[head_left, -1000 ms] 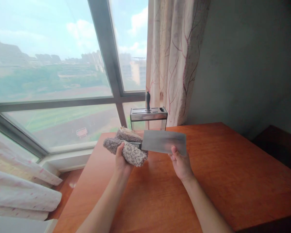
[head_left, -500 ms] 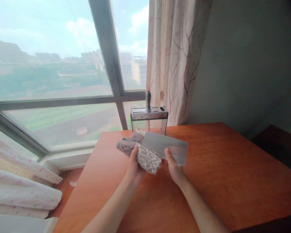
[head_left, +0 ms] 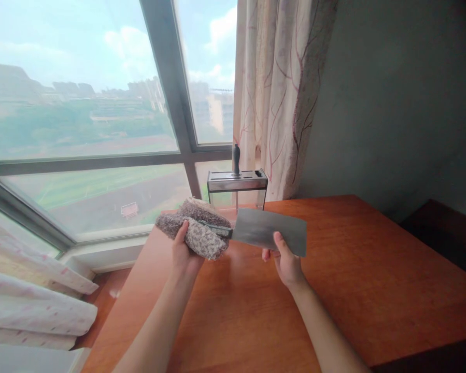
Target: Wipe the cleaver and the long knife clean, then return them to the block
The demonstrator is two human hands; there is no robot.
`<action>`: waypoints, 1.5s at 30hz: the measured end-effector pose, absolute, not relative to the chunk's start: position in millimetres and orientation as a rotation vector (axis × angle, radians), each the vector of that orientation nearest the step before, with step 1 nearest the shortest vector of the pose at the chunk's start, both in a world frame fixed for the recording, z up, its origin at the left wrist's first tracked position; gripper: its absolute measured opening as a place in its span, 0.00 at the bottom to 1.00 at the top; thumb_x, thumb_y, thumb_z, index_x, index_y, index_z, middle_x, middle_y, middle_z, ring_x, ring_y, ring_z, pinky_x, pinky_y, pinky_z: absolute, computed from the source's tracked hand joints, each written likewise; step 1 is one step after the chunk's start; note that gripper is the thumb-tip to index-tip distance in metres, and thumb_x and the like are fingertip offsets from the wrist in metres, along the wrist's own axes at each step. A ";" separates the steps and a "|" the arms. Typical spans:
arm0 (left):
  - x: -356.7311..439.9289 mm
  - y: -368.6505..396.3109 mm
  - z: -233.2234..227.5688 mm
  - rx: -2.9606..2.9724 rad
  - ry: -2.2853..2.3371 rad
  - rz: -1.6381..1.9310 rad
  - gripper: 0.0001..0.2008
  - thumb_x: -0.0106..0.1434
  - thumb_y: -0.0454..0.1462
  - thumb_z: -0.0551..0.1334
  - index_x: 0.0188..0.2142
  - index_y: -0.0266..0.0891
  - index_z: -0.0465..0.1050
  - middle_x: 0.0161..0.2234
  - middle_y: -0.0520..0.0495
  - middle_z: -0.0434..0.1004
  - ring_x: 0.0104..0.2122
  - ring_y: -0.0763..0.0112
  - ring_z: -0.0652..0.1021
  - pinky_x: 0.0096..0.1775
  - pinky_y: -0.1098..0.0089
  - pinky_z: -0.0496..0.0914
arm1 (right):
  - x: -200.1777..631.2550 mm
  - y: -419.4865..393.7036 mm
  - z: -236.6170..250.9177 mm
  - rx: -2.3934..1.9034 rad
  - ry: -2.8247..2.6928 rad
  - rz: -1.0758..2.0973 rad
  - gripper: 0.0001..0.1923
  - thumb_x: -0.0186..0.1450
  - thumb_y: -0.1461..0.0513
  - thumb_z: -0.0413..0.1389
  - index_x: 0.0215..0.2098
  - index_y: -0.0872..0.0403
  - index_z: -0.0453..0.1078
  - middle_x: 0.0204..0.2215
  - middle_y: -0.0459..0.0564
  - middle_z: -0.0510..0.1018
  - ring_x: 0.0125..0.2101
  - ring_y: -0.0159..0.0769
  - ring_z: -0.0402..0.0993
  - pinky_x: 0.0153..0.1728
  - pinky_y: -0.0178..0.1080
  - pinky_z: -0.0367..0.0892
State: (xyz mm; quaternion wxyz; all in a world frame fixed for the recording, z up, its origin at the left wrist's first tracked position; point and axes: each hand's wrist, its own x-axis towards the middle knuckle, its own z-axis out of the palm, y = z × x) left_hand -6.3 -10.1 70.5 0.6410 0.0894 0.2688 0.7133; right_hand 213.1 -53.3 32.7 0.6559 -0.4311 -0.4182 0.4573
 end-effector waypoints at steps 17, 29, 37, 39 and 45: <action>-3.2 -30.4 91.2 1.169 1.193 1.261 0.21 0.42 0.36 0.72 0.38 0.37 0.75 0.37 0.45 0.80 0.39 0.53 0.78 0.40 0.61 0.72 | 230.4 -42.6 35.9 -0.817 -0.547 1.048 0.16 0.53 0.53 0.63 0.33 0.53 0.68 0.20 0.39 0.73 0.11 0.26 0.62 0.09 0.31 0.56; 21.3 -50.7 101.1 2.642 1.375 0.667 0.18 0.48 0.33 0.63 0.41 0.39 0.69 0.46 0.38 0.71 0.48 0.49 0.70 0.52 0.55 0.59 | 225.2 -46.4 30.6 -0.937 -0.581 0.953 0.18 0.55 0.50 0.61 0.24 0.55 0.66 0.13 0.40 0.69 0.11 0.27 0.61 0.10 0.32 0.55; 20.2 -46.6 92.5 2.232 1.128 0.556 0.17 0.50 0.39 0.65 0.40 0.40 0.73 0.40 0.43 0.77 0.41 0.52 0.75 0.42 0.63 0.67 | 231.9 -52.0 32.2 -0.924 -0.662 0.952 0.17 0.56 0.51 0.61 0.21 0.53 0.63 0.11 0.37 0.63 0.09 0.26 0.55 0.09 0.32 0.48; 13.9 -45.0 91.2 2.016 1.059 0.523 0.17 0.49 0.40 0.67 0.40 0.38 0.75 0.38 0.46 0.79 0.40 0.53 0.76 0.41 0.65 0.68 | 234.9 -53.9 33.2 -0.926 -0.660 1.004 0.17 0.56 0.51 0.61 0.21 0.52 0.64 0.10 0.38 0.62 0.09 0.26 0.55 0.10 0.33 0.47; -3.0 -35.3 86.5 1.589 0.976 0.525 0.24 0.47 0.38 0.68 0.45 0.37 0.74 0.42 0.46 0.79 0.44 0.54 0.75 0.46 0.63 0.69 | 236.9 -57.6 39.2 -0.869 -0.639 1.098 0.14 0.56 0.50 0.61 0.27 0.52 0.69 0.11 0.39 0.65 0.10 0.26 0.54 0.11 0.33 0.47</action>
